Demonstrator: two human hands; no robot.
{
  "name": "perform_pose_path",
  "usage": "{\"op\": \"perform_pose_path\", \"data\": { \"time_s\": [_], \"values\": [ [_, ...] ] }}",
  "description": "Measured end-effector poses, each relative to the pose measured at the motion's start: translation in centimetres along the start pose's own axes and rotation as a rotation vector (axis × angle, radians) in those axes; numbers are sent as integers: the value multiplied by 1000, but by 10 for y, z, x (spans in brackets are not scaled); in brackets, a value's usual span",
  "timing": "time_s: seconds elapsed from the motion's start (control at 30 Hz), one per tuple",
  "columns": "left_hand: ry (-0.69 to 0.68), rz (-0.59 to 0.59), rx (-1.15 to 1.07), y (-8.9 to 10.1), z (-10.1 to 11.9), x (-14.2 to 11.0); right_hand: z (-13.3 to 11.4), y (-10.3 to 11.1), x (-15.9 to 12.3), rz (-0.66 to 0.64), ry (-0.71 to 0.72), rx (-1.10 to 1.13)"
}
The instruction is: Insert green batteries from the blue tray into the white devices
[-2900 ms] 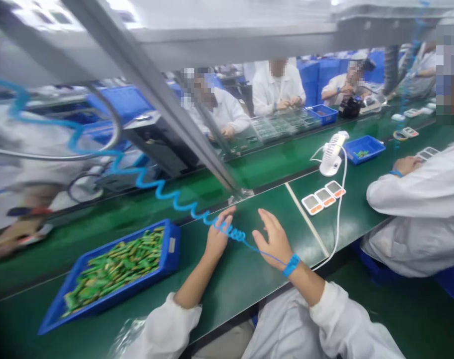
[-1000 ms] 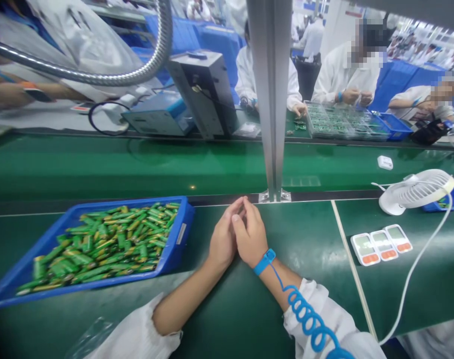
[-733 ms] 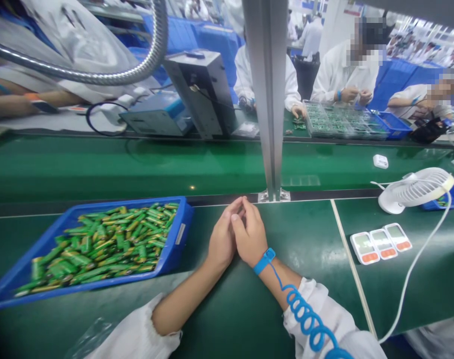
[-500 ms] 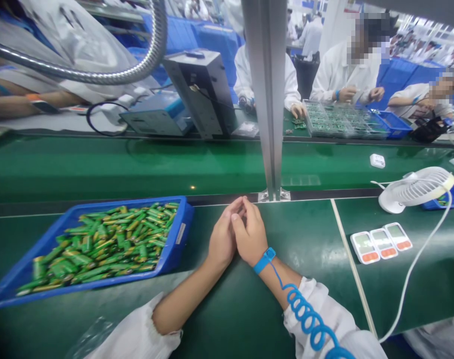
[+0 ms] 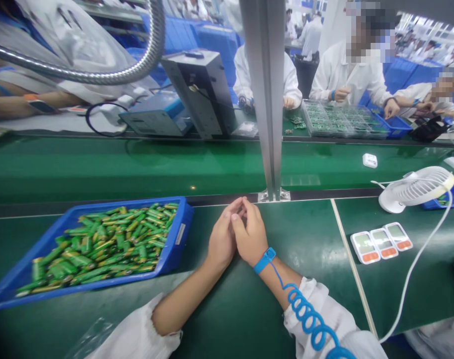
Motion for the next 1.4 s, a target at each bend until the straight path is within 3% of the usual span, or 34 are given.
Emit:
{"op": "perform_pose_path", "data": {
  "time_s": [0.77,1.2,1.4],
  "values": [
    [-35,15,47,1,-3,-1,-1,1,0,3,-16,-9],
    [27,7,-23,2,-2,1,1,-1,1,-1,-13,-17],
    [-40,-2,-68,-4,4,-1,-6,9,13,101,-19,61]
  ]
}}
Point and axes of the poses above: each hand's wrist, its own x-axis towards the middle knuckle, its own y-axis out of the back of the hand, z = x × y, the point moved 1 cm from there along x, towards the middle knuckle, and after that the axes turned 2 degrees about -x, right-handed, at the moved point
